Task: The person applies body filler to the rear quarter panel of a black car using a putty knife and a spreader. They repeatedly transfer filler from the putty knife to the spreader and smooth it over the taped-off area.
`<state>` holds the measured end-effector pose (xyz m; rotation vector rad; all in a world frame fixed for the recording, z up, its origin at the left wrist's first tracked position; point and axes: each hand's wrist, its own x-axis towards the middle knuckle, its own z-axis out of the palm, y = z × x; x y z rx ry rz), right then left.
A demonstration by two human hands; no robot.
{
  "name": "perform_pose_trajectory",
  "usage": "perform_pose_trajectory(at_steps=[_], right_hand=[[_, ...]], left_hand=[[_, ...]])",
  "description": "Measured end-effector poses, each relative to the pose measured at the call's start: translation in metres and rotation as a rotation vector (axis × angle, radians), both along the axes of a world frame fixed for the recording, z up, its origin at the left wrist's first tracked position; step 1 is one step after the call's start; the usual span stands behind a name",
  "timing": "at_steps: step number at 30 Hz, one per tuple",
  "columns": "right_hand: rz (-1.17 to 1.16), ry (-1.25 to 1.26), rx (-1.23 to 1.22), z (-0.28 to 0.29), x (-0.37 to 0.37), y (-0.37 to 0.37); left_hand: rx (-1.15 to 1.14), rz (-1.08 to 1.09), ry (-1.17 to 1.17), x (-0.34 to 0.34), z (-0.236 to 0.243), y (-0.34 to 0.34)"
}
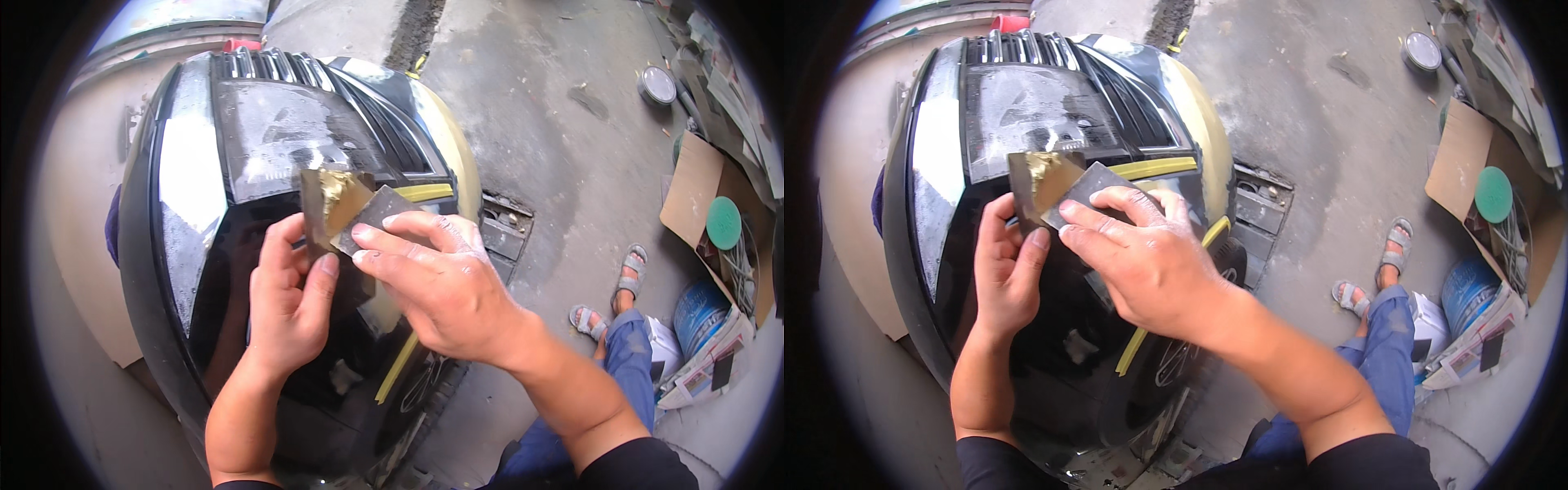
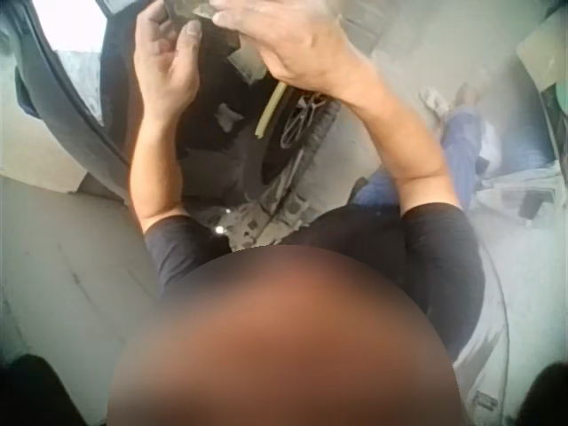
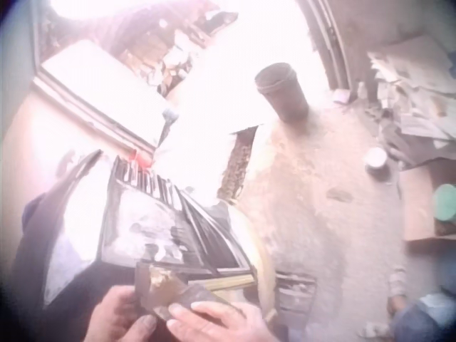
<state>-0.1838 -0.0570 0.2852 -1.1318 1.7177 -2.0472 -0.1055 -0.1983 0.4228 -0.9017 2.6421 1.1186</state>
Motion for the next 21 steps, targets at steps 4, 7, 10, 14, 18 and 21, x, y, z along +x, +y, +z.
perform_pose_trajectory(at_steps=[4,7,10,14,18,21], right_hand=[[0.06,-0.112,0.091,-0.059,0.008,0.012],[0.188,-0.264,0.231,-0.119,0.008,0.023],[0.343,-0.328,0.281,-0.152,0.014,0.015],[0.374,-0.305,0.261,-0.17,0.014,-0.009],[0.423,-0.333,0.316,-0.175,0.008,-0.026],[0.416,-0.35,0.304,-0.173,0.008,-0.032]], left_hand=[[-0.118,0.041,0.225,-0.007,-0.006,0.003],[-0.15,0.04,0.166,-0.006,-0.003,-0.001],[-0.179,0.057,0.181,-0.002,-0.003,-0.003],[-0.165,0.039,0.164,0.002,-0.003,-0.01],[-0.211,0.056,0.147,0.005,-0.001,-0.01],[-0.211,0.079,0.147,0.004,-0.001,-0.008]])
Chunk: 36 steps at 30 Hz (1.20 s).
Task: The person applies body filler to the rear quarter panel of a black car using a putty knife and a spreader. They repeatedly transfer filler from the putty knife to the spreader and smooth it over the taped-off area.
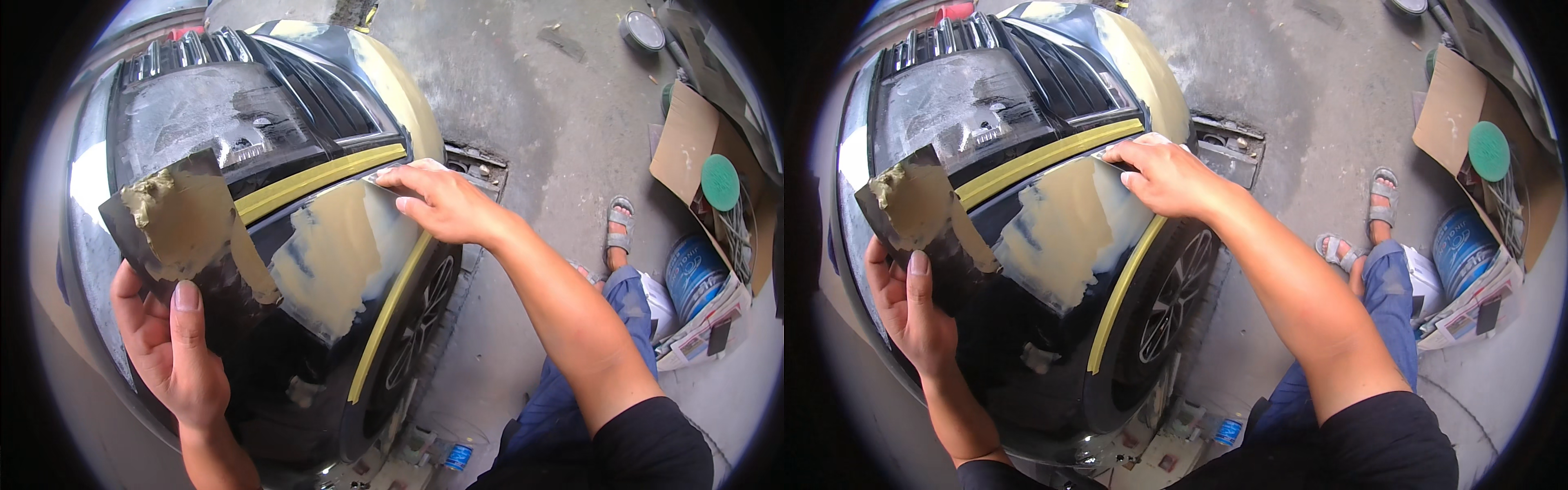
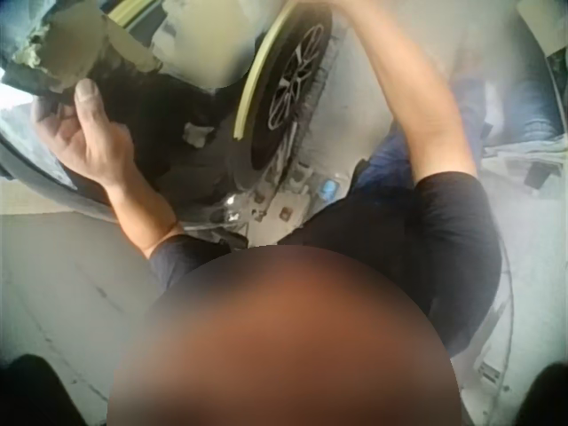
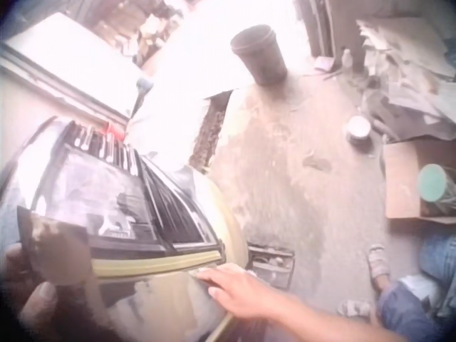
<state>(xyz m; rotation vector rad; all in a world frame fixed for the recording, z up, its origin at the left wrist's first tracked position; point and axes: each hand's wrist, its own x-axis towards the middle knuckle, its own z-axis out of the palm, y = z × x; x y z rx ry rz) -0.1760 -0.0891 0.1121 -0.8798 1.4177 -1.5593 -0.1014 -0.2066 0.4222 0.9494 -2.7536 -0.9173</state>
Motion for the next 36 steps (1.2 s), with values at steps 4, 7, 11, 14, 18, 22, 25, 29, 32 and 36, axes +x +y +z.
perform_pose_trajectory(at_steps=[4,7,11,14,18,22,25,29,32,36], right_hand=[[-0.013,-0.029,-0.021,0.006,0.003,-0.003],[-0.028,-0.014,-0.061,0.006,0.01,0.002],[-0.025,-0.002,-0.066,0.003,0.008,0.009],[-0.056,0.022,-0.054,0.0,0.0,-0.001],[-0.04,0.018,-0.084,0.01,0.007,-0.001],[-0.051,0.007,-0.176,0.015,0.026,0.014],[-0.092,0.02,-0.225,0.017,0.047,0.027],[-0.117,0.119,-0.189,0.019,0.071,0.042],[-0.1,0.136,-0.175,0.008,0.072,0.05],[-0.198,0.113,-0.134,-0.01,0.039,0.033]], left_hand=[[-0.035,0.002,-0.023,0.001,0.002,0.001],[-0.032,0.01,-0.017,0.001,0.002,0.001],[-0.043,0.013,-0.033,0.003,0.003,0.0],[-0.041,0.01,-0.032,0.001,0.002,0.001],[-0.065,0.015,-0.024,0.002,0.001,0.0],[-0.073,-0.001,-0.022,0.005,0.002,-0.002],[-0.121,-0.018,-0.046,0.005,0.005,-0.005],[-0.067,-0.01,-0.046,0.003,0.003,-0.002],[-0.064,-0.011,-0.042,0.003,0.001,-0.003],[-0.044,-0.002,-0.056,0.005,0.003,-0.004]])
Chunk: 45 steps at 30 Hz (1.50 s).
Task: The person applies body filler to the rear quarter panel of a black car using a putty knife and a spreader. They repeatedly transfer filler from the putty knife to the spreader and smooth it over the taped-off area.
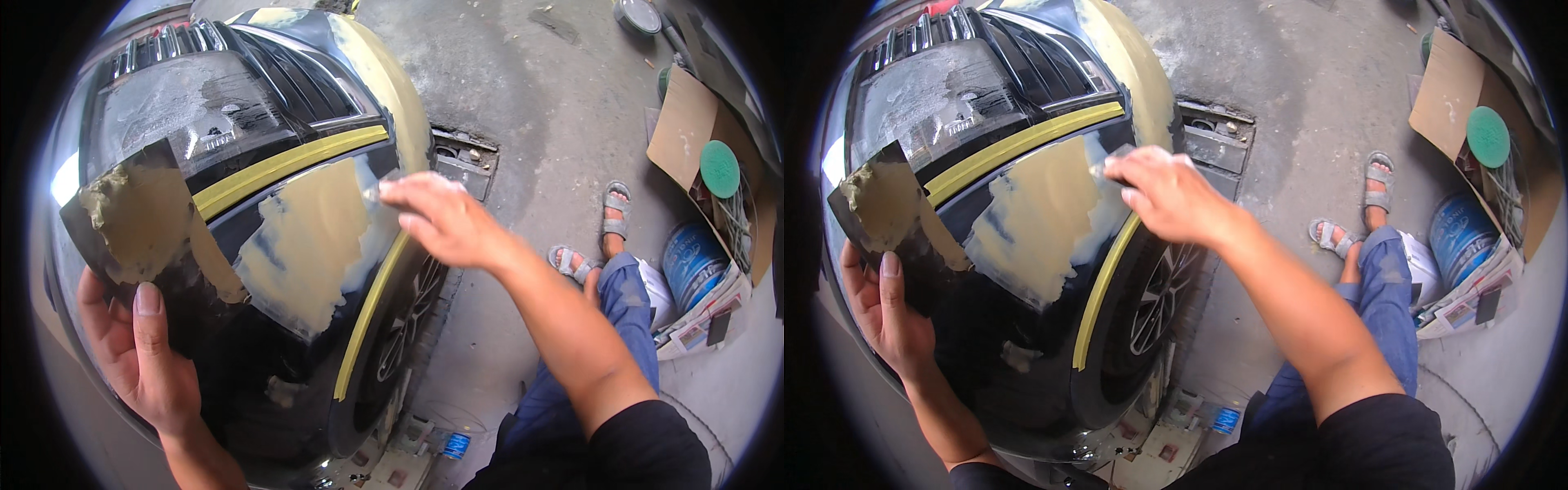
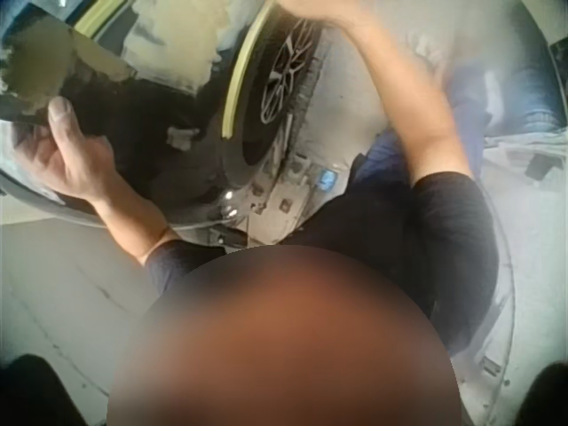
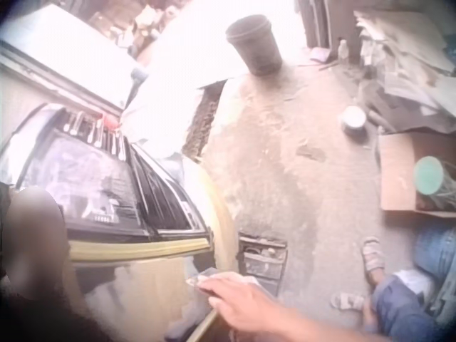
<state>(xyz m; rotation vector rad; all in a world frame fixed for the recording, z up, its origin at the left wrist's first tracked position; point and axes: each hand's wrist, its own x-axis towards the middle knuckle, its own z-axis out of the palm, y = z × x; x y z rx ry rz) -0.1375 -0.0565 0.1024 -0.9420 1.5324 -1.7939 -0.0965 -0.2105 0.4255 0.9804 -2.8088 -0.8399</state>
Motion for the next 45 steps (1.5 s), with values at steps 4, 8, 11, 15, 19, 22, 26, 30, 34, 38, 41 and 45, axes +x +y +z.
perform_pose_trajectory(at_steps=[4,8,11,15,19,22,26,30,34,38,41,45], right_hand=[[0.076,-0.094,0.074,-0.009,-0.029,-0.025],[0.101,-0.173,0.107,-0.003,-0.026,-0.034],[0.07,-0.115,0.044,-0.006,-0.014,-0.032],[0.217,-0.204,0.147,-0.004,-0.012,-0.014],[0.124,-0.147,0.139,-0.014,-0.028,-0.027],[0.14,-0.179,0.141,-0.007,-0.032,-0.039],[0.116,-0.172,0.092,-0.01,-0.024,-0.039],[0.109,-0.159,0.011,-0.012,-0.011,-0.029],[0.096,-0.147,0.006,-0.011,0.009,-0.018],[0.054,-0.175,0.002,-0.008,0.032,-0.004],[0.089,-0.205,0.012,-0.005,0.042,0.007],[0.128,-0.15,0.045,-0.016,0.023,0.013]], left_hand=[[-0.032,0.018,0.0,0.0,-0.001,0.002],[-0.06,0.011,0.003,-0.001,0.0,0.003],[-0.065,-0.005,0.022,0.002,-0.001,0.002],[-0.086,-0.016,-0.022,0.002,0.0,0.0],[-0.043,-0.007,-0.011,0.002,0.0,0.0],[-0.067,-0.008,-0.037,0.001,0.0,0.004],[-0.13,-0.005,-0.024,0.001,0.001,0.004],[-0.124,0.002,-0.031,0.003,0.004,0.001],[-0.173,0.002,-0.018,0.001,0.001,0.002],[-0.118,0.01,-0.012,0.001,0.001,0.001],[-0.109,0.004,-0.009,0.001,0.003,-0.001],[-0.102,-0.024,-0.037,0.004,0.003,-0.002]])
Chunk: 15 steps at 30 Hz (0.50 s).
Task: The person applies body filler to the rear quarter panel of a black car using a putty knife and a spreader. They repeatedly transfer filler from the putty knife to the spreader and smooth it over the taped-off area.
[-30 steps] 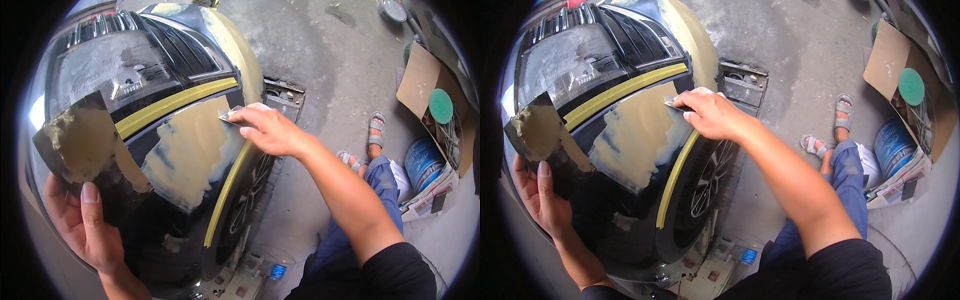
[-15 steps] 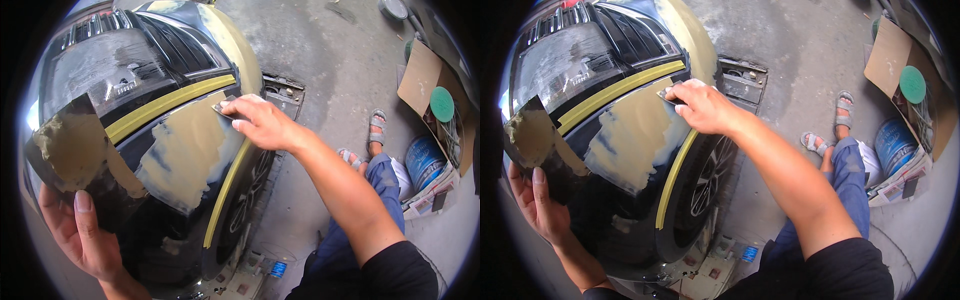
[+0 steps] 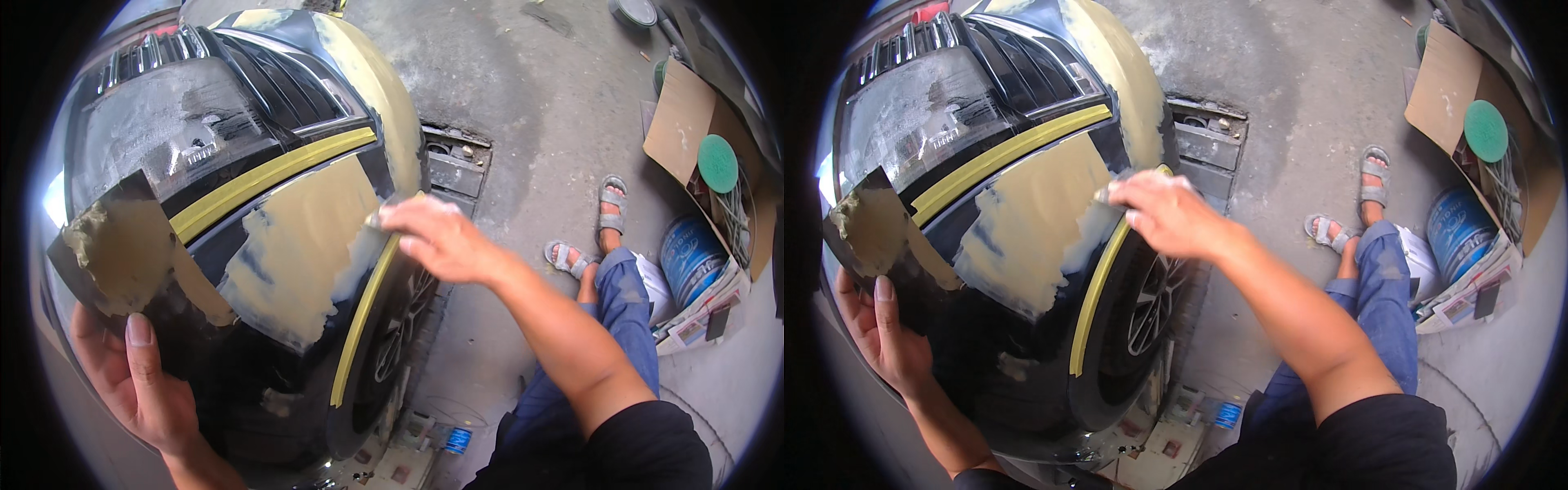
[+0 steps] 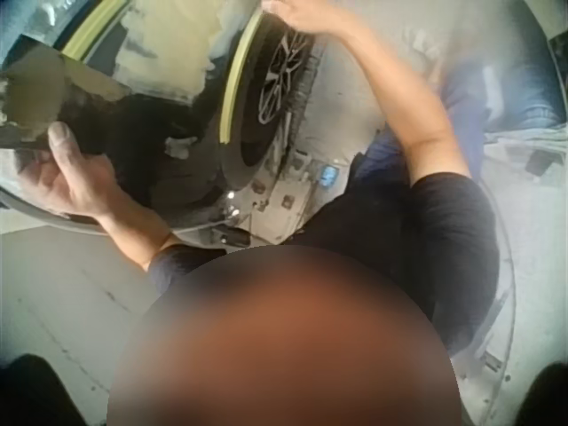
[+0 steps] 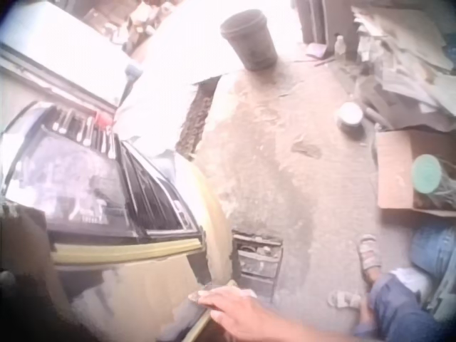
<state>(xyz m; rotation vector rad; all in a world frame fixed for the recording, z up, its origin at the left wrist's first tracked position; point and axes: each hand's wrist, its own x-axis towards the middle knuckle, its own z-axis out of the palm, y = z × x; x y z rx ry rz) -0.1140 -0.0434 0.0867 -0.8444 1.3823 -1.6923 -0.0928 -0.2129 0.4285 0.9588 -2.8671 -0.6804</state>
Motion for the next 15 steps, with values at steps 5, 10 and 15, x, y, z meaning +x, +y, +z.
perform_pose_trajectory(at_steps=[5,10,15], right_hand=[[-0.017,0.057,0.06,-0.017,-0.05,-0.033],[-0.059,0.034,0.016,-0.017,-0.02,-0.037],[-0.047,-0.033,-0.008,-0.013,0.009,-0.013]], left_hand=[[0.023,0.0,0.009,-0.003,-0.002,0.003],[-0.051,0.01,0.018,-0.003,-0.001,0.003],[-0.064,0.008,-0.001,-0.005,0.001,0.001]])
